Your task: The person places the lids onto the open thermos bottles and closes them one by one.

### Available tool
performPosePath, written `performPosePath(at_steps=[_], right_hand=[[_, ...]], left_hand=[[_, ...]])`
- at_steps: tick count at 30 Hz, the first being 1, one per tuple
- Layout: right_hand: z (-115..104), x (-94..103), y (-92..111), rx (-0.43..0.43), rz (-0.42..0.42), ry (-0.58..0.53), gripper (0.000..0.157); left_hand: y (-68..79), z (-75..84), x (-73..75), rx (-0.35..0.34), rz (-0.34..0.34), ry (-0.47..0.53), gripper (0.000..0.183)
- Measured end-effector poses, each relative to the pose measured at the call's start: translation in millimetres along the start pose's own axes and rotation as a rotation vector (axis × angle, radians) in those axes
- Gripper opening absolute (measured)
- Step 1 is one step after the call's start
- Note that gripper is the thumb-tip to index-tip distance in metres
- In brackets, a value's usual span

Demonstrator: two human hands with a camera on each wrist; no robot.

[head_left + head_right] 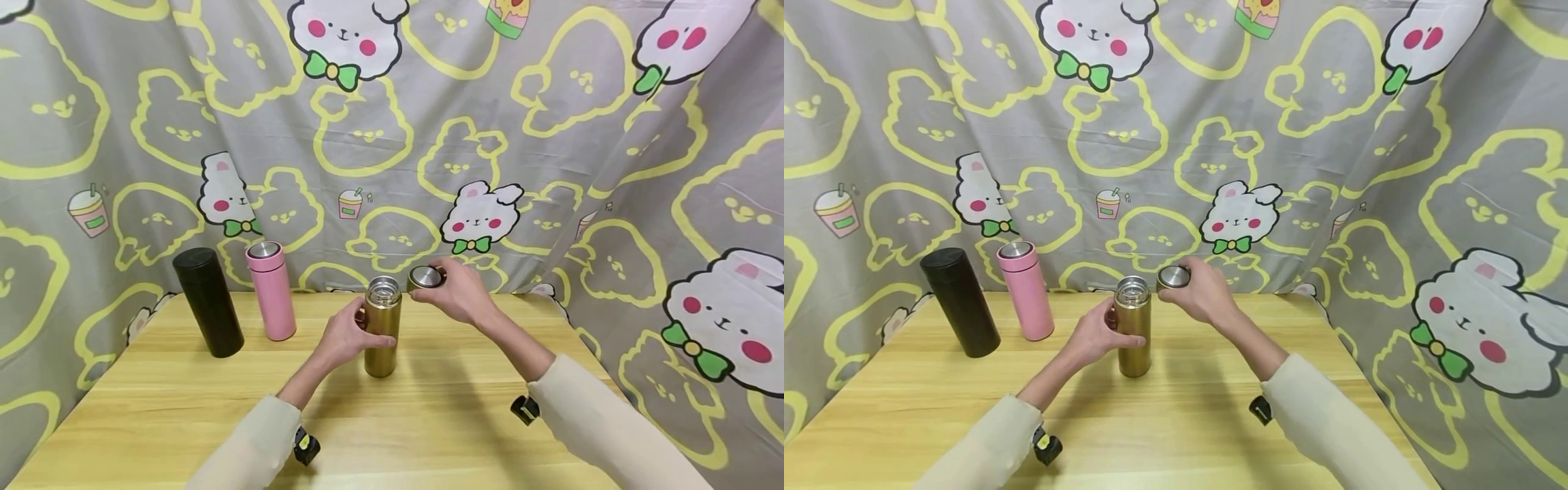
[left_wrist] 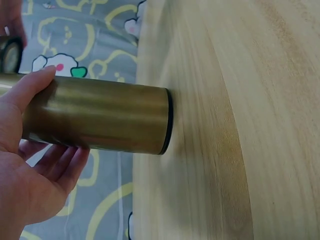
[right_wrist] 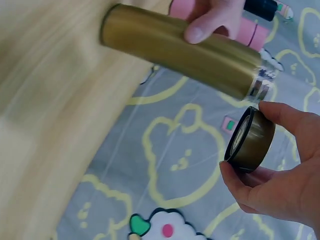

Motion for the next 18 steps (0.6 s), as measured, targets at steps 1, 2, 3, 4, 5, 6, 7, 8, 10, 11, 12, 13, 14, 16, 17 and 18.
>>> performPosePath(at_steps=[1, 2, 3, 4, 5, 6, 7, 8, 10, 11, 12, 13, 14, 16, 17, 18], right_hand=[[-4, 0.0, -2, -0.002, -0.004, 0.000, 0.067], [-7, -0.3, -4, -0.003, -0.008, -0.001, 0.068], [-11, -0.6, -5, -0.003, -0.012, -0.006, 0.068], [-15, -1.2, -7, -0.003, -0.016, -0.011, 0.069], [-19, -1.8, -8, -0.004, -0.020, -0.019, 0.069], [-22, -2.5, -9, -0.004, -0.023, -0.032, 0.069], [-26, -3.7, -10, 0.000, -0.029, -0.044, 0.070], [-29, -5.0, -11, 0.002, -0.035, -0.056, 0.070], [-34, -8.0, -12, 0.009, -0.045, -0.071, 0.070], [-37, -9.9, -13, 0.015, -0.051, -0.073, 0.070], [-39, -11.8, -13, 0.021, -0.056, -0.073, 0.070], [-41, -13.6, -14, 0.025, -0.061, -0.068, 0.069], [-43, -15.5, -14, 0.029, -0.065, -0.067, 0.069], [-46, -19.4, -15, 0.030, -0.075, -0.068, 0.068], [-46, -21.3, -15, 0.027, -0.081, -0.070, 0.068], [-47, -23.2, -15, 0.025, -0.085, -0.074, 0.067]], left_hand=[[-0.3, 0.1, -0.1, 0.000, -0.001, 0.000, 0.066], [-0.6, 0.0, -0.2, 0.000, 0.000, -0.001, 0.066], [-0.8, 0.1, -0.4, 0.000, 0.000, -0.002, 0.065], [-0.7, -0.1, -0.1, 0.001, 0.000, -0.002, 0.065], [-0.7, -0.2, 0.1, 0.000, -0.001, -0.002, 0.065], [-1.0, -0.2, 0.1, -0.001, -0.001, -0.002, 0.065], [-1.0, -0.2, 0.0, -0.002, -0.003, -0.002, 0.064], [-1.1, -0.3, -0.1, -0.002, -0.005, -0.003, 0.064], [-1.3, -0.3, -0.6, -0.003, -0.010, -0.004, 0.064], [-1.4, -0.5, -0.9, -0.002, -0.012, -0.006, 0.064], [-1.5, -0.7, -1.0, -0.001, -0.013, -0.008, 0.064], [-1.3, -0.7, -1.0, 0.000, -0.013, -0.011, 0.064], [-1.6, -0.8, -0.7, -0.001, -0.011, -0.013, 0.064], [-1.7, -0.6, -0.4, -0.005, -0.008, -0.015, 0.064], [-1.7, -0.5, -0.1, -0.006, -0.006, -0.015, 0.063], [-1.7, -0.4, 0.1, -0.009, -0.005, -0.015, 0.063]])
Point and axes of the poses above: each hand's wrist, its own y-axis away from the middle knuckle, its own x-axis out of the back of the hand, z = x × y, the point moved 10 cm from there along -y, towards the middle knuckle, and after that the axes turned 12 degrees about -y, right-handed, at the moved point
